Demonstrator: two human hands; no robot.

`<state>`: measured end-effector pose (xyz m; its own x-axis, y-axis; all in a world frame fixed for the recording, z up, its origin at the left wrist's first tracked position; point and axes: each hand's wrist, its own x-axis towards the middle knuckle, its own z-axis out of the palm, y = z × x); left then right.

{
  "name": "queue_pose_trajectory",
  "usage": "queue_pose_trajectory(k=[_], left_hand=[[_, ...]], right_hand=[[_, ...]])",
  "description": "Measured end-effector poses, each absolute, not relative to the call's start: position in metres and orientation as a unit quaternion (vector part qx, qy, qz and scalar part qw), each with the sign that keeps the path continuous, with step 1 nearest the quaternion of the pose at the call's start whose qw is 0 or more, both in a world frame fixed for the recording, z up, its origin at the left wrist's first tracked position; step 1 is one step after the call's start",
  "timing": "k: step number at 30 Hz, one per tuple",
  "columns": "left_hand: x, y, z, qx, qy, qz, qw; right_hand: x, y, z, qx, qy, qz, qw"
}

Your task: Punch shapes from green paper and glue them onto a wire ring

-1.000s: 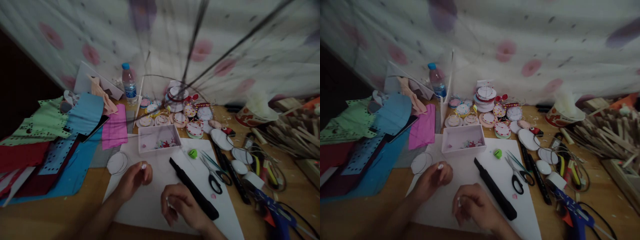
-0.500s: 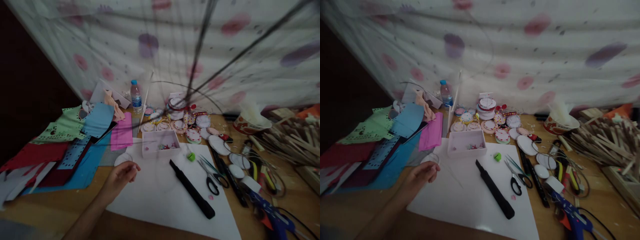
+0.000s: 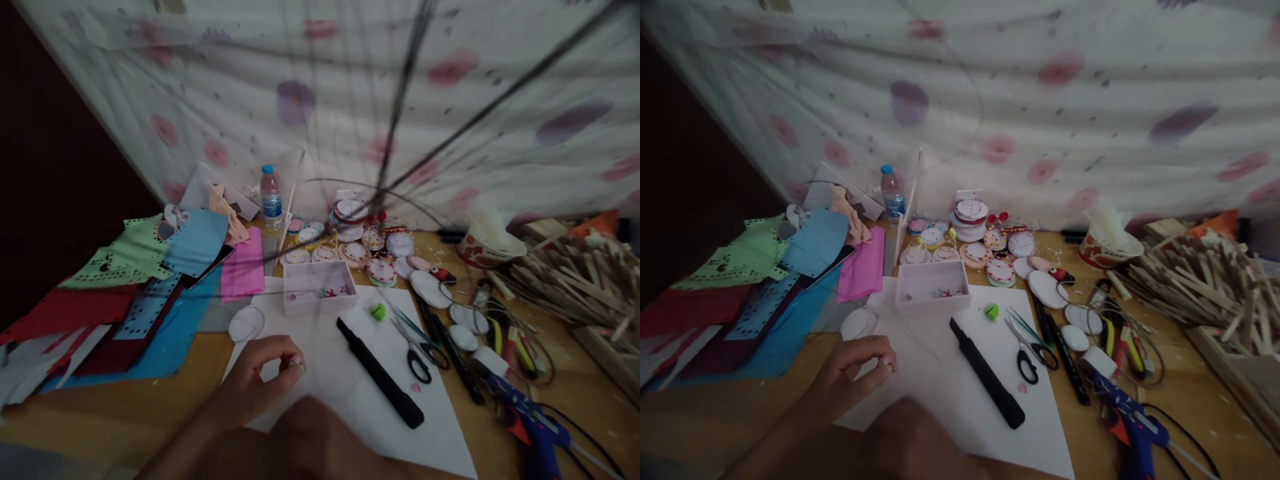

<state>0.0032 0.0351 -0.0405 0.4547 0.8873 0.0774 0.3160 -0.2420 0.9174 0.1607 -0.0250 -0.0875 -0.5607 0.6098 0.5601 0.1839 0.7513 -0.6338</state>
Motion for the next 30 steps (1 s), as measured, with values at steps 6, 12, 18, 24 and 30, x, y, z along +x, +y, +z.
queue_pose_trajectory(k=[6,12,18,24,30], left_hand=[[-0.002,0.026,-0.061,0.729,0.385,0.342,0.451],[-0.012,0.020,-0.066,0.741,0.384,0.363,0.414],[-0.020,0.017,-0.046,0.781,0.361,0.405,0.310],[-0.014,0.009,-0.024,0.847,0.360,0.355,0.165],[0.005,0.032,-0.037,0.910,0.388,0.050,0.139]], right_hand=[[0.226,0.041,-0.085,-0.472,-0.812,0.106,0.327],[0.235,0.100,-0.097,-0.517,-0.808,0.049,0.279],[0.234,0.088,-0.080,-0.495,-0.829,0.042,0.258],[0.226,0.017,-0.080,-0.414,-0.838,0.113,0.337],[0.216,-0.018,-0.114,-0.424,-0.833,0.156,0.319]])
